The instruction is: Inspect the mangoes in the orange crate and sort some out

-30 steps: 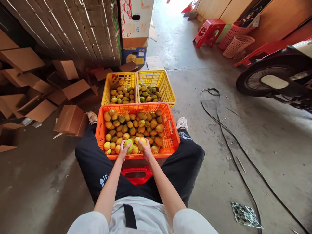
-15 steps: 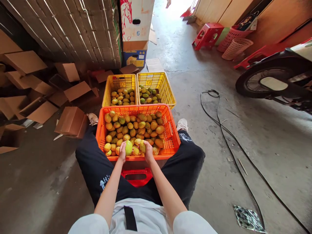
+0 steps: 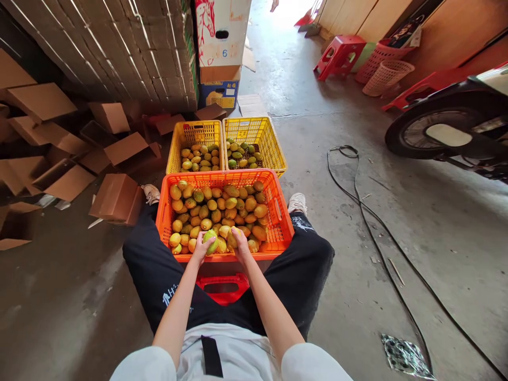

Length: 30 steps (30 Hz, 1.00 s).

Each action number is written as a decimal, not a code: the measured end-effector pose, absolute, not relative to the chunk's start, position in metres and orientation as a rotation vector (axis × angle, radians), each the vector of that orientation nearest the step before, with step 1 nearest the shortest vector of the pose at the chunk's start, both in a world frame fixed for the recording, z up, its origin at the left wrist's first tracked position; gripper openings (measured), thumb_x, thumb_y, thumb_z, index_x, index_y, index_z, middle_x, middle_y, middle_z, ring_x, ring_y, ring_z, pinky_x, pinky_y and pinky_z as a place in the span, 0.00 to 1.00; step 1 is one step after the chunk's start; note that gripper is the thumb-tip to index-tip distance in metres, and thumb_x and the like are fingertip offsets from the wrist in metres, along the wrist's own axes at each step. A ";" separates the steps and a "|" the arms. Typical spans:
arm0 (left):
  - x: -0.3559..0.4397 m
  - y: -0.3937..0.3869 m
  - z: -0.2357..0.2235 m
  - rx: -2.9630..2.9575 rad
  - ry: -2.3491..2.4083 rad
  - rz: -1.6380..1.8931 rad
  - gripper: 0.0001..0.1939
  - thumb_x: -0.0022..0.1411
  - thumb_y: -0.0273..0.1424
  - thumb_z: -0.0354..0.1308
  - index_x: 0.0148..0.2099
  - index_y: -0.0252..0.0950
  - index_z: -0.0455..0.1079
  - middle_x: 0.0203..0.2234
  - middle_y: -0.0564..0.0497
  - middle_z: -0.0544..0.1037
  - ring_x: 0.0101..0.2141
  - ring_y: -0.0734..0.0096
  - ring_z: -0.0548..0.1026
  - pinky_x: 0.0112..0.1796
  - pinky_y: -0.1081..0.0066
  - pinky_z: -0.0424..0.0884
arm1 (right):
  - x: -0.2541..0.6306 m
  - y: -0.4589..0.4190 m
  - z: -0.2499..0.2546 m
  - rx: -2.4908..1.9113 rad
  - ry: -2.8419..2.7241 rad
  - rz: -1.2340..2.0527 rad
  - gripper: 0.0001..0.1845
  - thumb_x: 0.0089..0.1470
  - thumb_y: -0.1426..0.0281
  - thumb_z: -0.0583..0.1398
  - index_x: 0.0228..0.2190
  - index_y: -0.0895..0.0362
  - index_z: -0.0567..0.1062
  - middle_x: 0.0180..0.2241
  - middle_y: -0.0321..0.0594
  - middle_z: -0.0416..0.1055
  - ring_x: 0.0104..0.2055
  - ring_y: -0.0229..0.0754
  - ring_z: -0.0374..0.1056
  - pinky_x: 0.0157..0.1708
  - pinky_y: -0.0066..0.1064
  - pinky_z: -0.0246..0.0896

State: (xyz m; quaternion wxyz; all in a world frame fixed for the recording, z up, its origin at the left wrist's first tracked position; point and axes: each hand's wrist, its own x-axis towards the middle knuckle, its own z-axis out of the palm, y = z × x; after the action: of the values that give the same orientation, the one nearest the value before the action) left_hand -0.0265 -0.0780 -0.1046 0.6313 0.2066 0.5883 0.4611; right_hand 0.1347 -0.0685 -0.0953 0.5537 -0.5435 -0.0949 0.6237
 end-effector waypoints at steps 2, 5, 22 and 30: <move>-0.026 -0.076 -0.103 0.444 1.353 1.052 0.32 0.38 0.44 0.81 0.40 0.38 0.69 0.30 0.53 0.78 0.29 0.69 0.78 0.32 0.71 0.76 | 0.134 -0.070 -0.095 -1.298 -0.262 1.482 0.33 0.32 0.53 0.77 0.37 0.51 0.74 0.31 0.34 0.76 0.29 0.42 0.74 0.31 0.33 0.73; -0.025 -0.072 -0.096 0.375 1.345 1.037 0.28 0.42 0.44 0.79 0.40 0.37 0.71 0.30 0.53 0.78 0.30 0.67 0.79 0.31 0.71 0.77 | 0.133 -0.072 -0.095 -1.331 -0.293 1.465 0.34 0.31 0.58 0.78 0.40 0.51 0.73 0.33 0.34 0.77 0.30 0.42 0.76 0.32 0.33 0.73; -0.032 -0.071 -0.090 0.230 1.231 1.037 0.32 0.45 0.37 0.83 0.46 0.38 0.68 0.38 0.48 0.80 0.41 0.59 0.84 0.43 0.59 0.85 | 0.131 -0.071 -0.096 -1.362 -0.365 1.538 0.34 0.28 0.56 0.79 0.36 0.53 0.74 0.30 0.34 0.78 0.25 0.39 0.73 0.24 0.30 0.70; -0.031 -0.070 -0.085 0.103 1.267 1.073 0.14 0.57 0.36 0.73 0.40 0.34 0.75 0.32 0.48 0.82 0.37 0.62 0.84 0.42 0.64 0.85 | 0.132 -0.070 -0.100 -1.325 -0.318 1.568 0.23 0.38 0.54 0.74 0.30 0.53 0.74 0.24 0.35 0.76 0.22 0.43 0.73 0.23 0.34 0.71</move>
State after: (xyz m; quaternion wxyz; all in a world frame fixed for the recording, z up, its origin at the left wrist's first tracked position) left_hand -0.0306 -0.0696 -0.0854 0.6736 0.0456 0.5630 0.4766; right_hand 0.1323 -0.0698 -0.0998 0.5072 -0.5498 -0.1321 0.6504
